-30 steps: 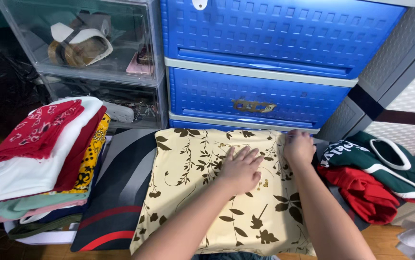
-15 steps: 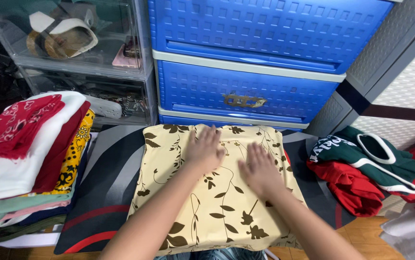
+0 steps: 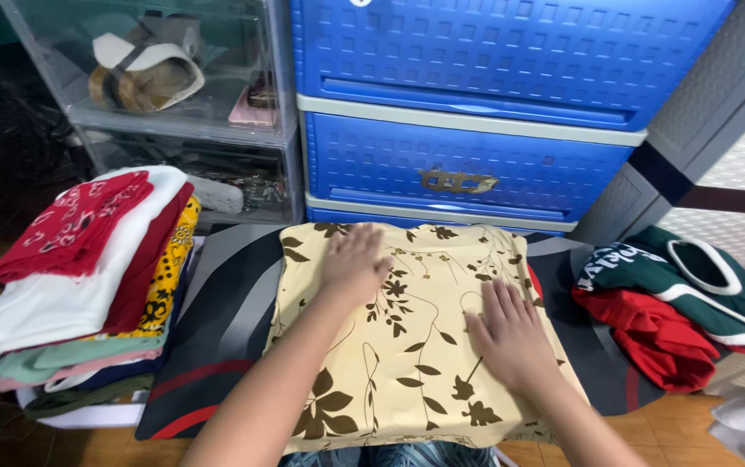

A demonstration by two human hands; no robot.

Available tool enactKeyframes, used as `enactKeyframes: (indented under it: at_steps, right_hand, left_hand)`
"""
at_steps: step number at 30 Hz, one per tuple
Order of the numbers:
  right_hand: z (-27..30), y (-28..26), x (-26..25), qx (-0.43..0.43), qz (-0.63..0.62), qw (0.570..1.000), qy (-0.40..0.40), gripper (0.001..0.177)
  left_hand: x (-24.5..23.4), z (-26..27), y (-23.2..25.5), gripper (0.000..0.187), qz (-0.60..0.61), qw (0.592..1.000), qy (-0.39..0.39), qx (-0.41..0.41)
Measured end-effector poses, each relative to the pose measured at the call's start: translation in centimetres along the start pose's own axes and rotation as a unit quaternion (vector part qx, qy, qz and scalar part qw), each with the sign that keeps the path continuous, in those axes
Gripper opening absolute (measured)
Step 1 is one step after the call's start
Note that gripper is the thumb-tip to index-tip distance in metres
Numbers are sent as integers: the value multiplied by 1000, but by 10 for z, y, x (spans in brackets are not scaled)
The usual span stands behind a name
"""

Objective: The person folds a patterned top and a red bandana by hand on a mat, smoothing the fabric with their palms and stacking them near other clothes.

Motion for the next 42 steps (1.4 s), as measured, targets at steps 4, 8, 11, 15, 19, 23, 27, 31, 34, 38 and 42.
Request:
enactKeyframes:
  at_steps: [4, 8, 11, 15, 19, 23, 27, 31, 34, 38, 42]
  right_hand:
    - [35, 16, -7, 29, 8, 998, -50, 82]
    - [-11, 32, 7, 12, -9, 1000, -28, 83]
    - [-58, 49, 15, 28, -23, 999, -20, 83]
    - [-55, 49, 13, 39, -20, 999, -16, 81]
    - [22, 40, -8, 29, -6, 1000, -9, 78]
    - [110, 46, -31, 57, 13, 998, 26, 76]
    - [147, 58, -48, 133, -61, 975, 166, 61]
    - [174, 53, -54, 240, -29, 911, 334, 50]
    - [177, 78, -38, 297, -266, 846, 353, 64]
    - [190, 109, -27, 360, -365, 801, 309, 59]
    - [195, 114, 22, 346, -593, 712, 150, 36]
  left_hand:
    - [-8, 8, 5, 72, -43, 998, -6, -38]
    - [1, 74, 63, 74, -83, 993, -74, 36]
    - [6, 127, 86, 73, -59, 991, -86, 80]
    - [12, 124, 68, 70, -44, 992, -68, 99]
    - [-2, 71, -28, 70, 11, 999, 22, -41]
    - [-13, 31, -69, 74, -55, 991, 91, -76]
    - [8, 26, -12, 77, -33, 995, 18, -93]
    - [28, 54, 134, 83, 69, 990, -52, 111]
    - [39, 87, 220, 71, -5, 964, -57, 261]
    - [52, 91, 252, 70, -7, 939, -34, 341]
    - [64, 47, 227, 63, 22, 943, -70, 324]
Point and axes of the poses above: each hand's wrist, its own z-axis away from the middle knuckle, its own x-axis out of the palm, y = z × x, the point moved 9 cm from there along -z, towards the middle knuckle, and after that the axes turned 4 degrees about y, right-handed, at the moved point
